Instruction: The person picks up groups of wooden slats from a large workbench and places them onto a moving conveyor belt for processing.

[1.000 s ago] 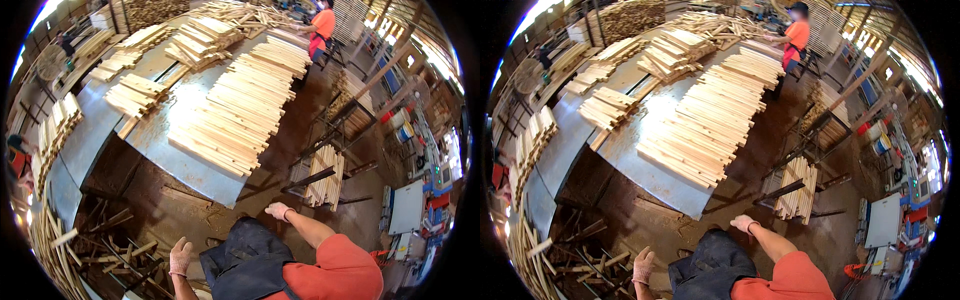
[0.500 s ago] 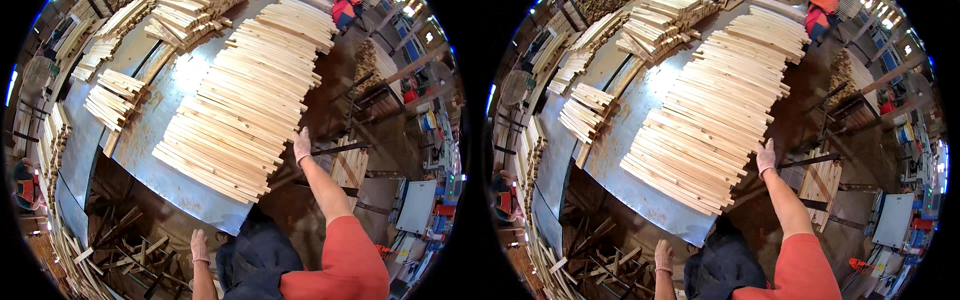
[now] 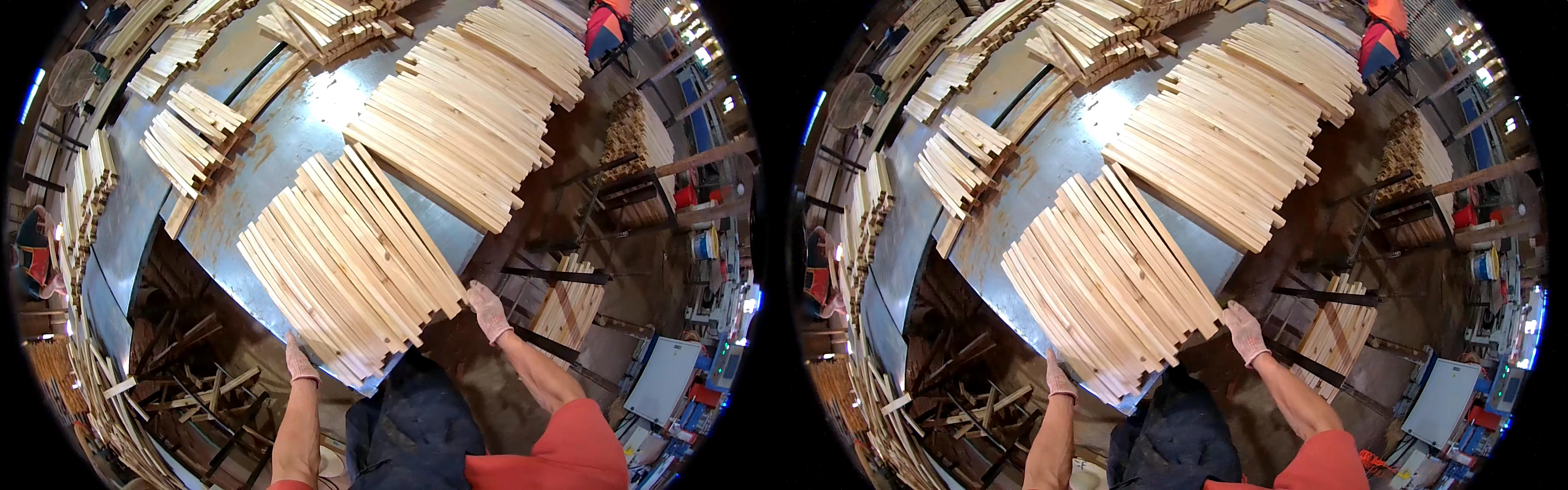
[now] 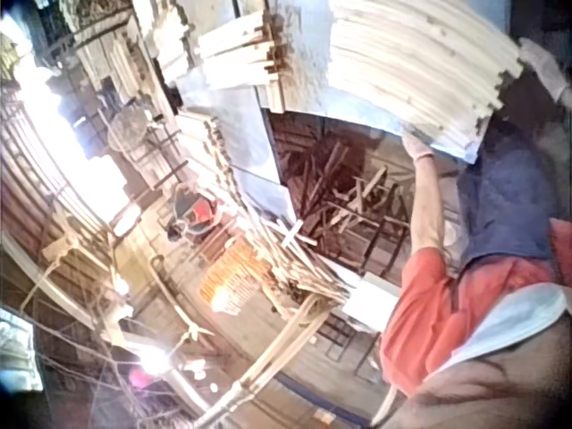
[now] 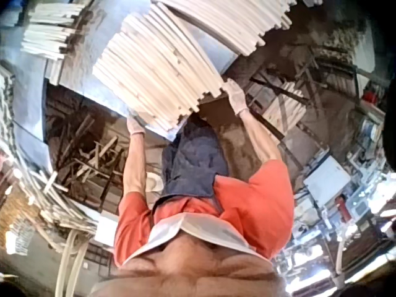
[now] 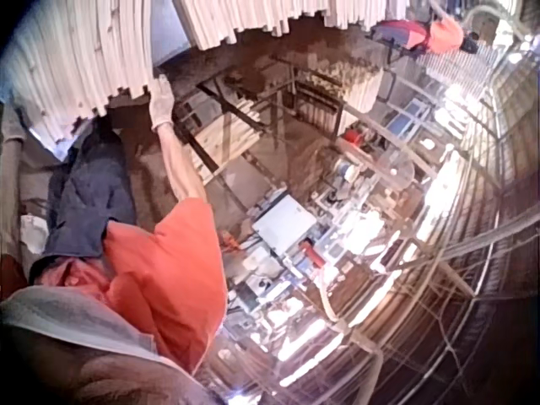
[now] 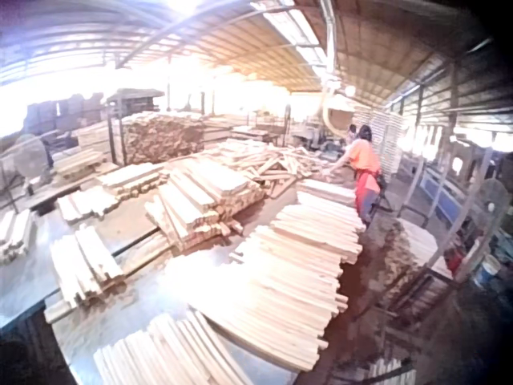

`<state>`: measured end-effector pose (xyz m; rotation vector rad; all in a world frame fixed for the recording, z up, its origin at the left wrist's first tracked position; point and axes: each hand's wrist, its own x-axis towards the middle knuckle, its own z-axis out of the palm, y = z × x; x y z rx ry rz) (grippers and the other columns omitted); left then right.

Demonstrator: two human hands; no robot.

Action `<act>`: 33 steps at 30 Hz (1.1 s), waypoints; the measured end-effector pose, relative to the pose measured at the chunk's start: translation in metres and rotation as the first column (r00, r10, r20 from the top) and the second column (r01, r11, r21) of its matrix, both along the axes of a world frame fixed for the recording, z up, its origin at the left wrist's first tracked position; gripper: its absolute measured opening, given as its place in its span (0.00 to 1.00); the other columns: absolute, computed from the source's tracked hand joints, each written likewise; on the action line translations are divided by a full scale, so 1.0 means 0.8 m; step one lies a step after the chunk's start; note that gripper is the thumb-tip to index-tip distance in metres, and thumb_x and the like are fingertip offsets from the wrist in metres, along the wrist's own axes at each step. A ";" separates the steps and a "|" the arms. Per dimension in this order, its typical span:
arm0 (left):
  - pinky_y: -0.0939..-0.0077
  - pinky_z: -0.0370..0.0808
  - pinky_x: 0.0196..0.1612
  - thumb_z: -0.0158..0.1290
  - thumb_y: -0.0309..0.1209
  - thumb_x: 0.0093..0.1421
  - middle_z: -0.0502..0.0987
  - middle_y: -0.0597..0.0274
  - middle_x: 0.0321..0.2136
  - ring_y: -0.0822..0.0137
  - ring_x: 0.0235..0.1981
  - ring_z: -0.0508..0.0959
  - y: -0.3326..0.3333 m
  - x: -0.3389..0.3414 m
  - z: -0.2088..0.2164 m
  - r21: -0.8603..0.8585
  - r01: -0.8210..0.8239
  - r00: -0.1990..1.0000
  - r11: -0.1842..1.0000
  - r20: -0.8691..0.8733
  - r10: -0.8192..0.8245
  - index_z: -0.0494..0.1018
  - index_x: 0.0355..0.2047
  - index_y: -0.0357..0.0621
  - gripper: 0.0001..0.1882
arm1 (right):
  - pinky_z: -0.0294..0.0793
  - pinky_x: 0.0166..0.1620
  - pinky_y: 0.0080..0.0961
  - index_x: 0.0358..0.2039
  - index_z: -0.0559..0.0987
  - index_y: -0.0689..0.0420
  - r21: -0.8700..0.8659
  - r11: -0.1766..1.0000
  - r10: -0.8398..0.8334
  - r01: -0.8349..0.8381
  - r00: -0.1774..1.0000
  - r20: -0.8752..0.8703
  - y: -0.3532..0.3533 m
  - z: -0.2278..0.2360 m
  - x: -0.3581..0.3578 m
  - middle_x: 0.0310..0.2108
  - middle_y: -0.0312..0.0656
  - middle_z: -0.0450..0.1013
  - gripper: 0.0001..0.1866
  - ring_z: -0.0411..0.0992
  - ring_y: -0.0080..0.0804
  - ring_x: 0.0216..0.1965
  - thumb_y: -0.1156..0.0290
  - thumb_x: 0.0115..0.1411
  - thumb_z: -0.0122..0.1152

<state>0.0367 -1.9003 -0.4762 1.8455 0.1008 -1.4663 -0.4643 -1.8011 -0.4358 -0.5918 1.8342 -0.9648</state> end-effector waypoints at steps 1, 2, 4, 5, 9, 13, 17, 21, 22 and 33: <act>0.58 0.69 0.70 0.54 0.58 0.73 0.71 0.52 0.70 0.54 0.66 0.73 -0.004 0.000 0.008 -0.012 0.011 1.000 1.000 -0.007 -0.011 0.66 0.73 0.40 0.41 | 0.66 0.71 0.30 0.71 0.69 0.69 0.006 1.000 0.025 -0.025 0.999 0.036 -0.011 0.007 -0.001 0.68 0.49 0.73 0.30 0.70 0.36 0.69 0.66 0.76 0.60; 0.58 0.68 0.70 0.54 0.59 0.72 0.71 0.52 0.69 0.55 0.66 0.73 -0.006 0.000 0.015 -0.021 0.022 1.000 1.000 -0.017 -0.022 0.66 0.73 0.40 0.41 | 0.67 0.71 0.30 0.71 0.70 0.70 0.014 0.999 0.049 -0.050 0.996 0.070 -0.024 0.009 -0.004 0.67 0.49 0.74 0.29 0.71 0.35 0.68 0.66 0.75 0.61; 0.60 0.66 0.71 0.56 0.57 0.72 0.73 0.54 0.66 0.57 0.65 0.73 -0.003 0.007 0.016 -0.066 0.037 0.997 0.997 -0.065 -0.042 0.67 0.71 0.39 0.40 | 0.74 0.63 0.26 0.66 0.75 0.70 -0.051 0.974 0.207 -0.219 0.962 -0.178 -0.069 0.023 -0.014 0.58 0.46 0.79 0.28 0.76 0.29 0.58 0.65 0.73 0.64; 0.60 0.66 0.70 0.56 0.57 0.72 0.73 0.54 0.66 0.57 0.65 0.72 -0.002 0.004 0.017 -0.087 0.068 0.998 0.994 0.001 -0.069 0.67 0.71 0.39 0.40 | 0.75 0.60 0.25 0.65 0.76 0.67 -0.120 0.979 0.148 -0.163 0.981 -0.124 -0.090 0.003 -0.023 0.51 0.43 0.79 0.26 0.76 0.27 0.52 0.66 0.72 0.64; 0.60 0.64 0.71 0.56 0.54 0.72 0.70 0.57 0.68 0.58 0.66 0.70 -0.004 0.014 0.014 -0.226 0.158 0.983 0.961 0.128 -0.131 0.64 0.73 0.41 0.39 | 0.64 0.74 0.31 0.73 0.67 0.70 -0.296 0.937 0.144 -0.185 0.977 -0.156 -0.207 -0.023 -0.030 0.73 0.54 0.67 0.32 0.67 0.37 0.73 0.70 0.73 0.61; 0.59 0.61 0.73 0.58 0.53 0.71 0.64 0.51 0.72 0.55 0.70 0.68 -0.034 0.011 0.007 -0.346 0.172 0.967 0.922 0.239 -0.091 0.50 0.79 0.42 0.48 | 0.61 0.76 0.32 0.74 0.67 0.67 -0.269 0.876 0.198 -0.400 0.806 -0.557 -0.295 -0.041 0.010 0.76 0.56 0.63 0.31 0.62 0.43 0.76 0.70 0.74 0.58; 0.58 0.66 0.72 0.62 0.48 0.69 0.62 0.40 0.72 0.53 0.70 0.69 -0.046 -0.003 0.020 -0.327 0.165 0.968 0.931 0.236 -0.089 0.37 0.82 0.37 0.57 | 0.60 0.77 0.35 0.73 0.67 0.67 -0.346 0.842 0.333 -0.414 0.903 -0.272 -0.299 -0.026 0.074 0.74 0.61 0.64 0.30 0.61 0.51 0.76 0.70 0.74 0.55; 0.61 0.80 0.61 0.64 0.43 0.65 0.72 0.48 0.65 0.58 0.59 0.78 -0.027 0.045 0.006 -0.393 0.222 0.975 0.892 0.088 -0.204 0.46 0.80 0.40 0.53 | 0.63 0.75 0.35 0.73 0.64 0.73 -0.290 0.816 0.372 -0.500 0.839 -0.397 -0.259 -0.020 0.112 0.71 0.60 0.67 0.33 0.63 0.47 0.74 0.69 0.72 0.56; 0.62 0.80 0.61 0.65 0.42 0.64 0.72 0.50 0.65 0.58 0.59 0.79 -0.015 0.064 0.001 -0.387 0.238 0.968 0.891 0.020 -0.251 0.48 0.79 0.40 0.52 | 0.64 0.74 0.34 0.72 0.64 0.74 -0.270 0.893 0.311 -0.361 0.927 -0.210 -0.250 -0.009 0.132 0.69 0.60 0.68 0.34 0.65 0.46 0.72 0.68 0.72 0.57; 0.64 0.82 0.56 0.74 0.38 0.56 0.84 0.58 0.51 0.63 0.49 0.84 0.077 0.101 0.071 -0.197 0.401 0.892 0.895 -0.137 -0.430 0.76 0.62 0.35 0.36 | 0.83 0.49 0.26 0.58 0.75 0.67 0.119 0.958 0.221 -0.260 0.938 0.267 -0.136 0.027 0.204 0.49 0.42 0.79 0.29 0.79 0.26 0.45 0.72 0.60 0.76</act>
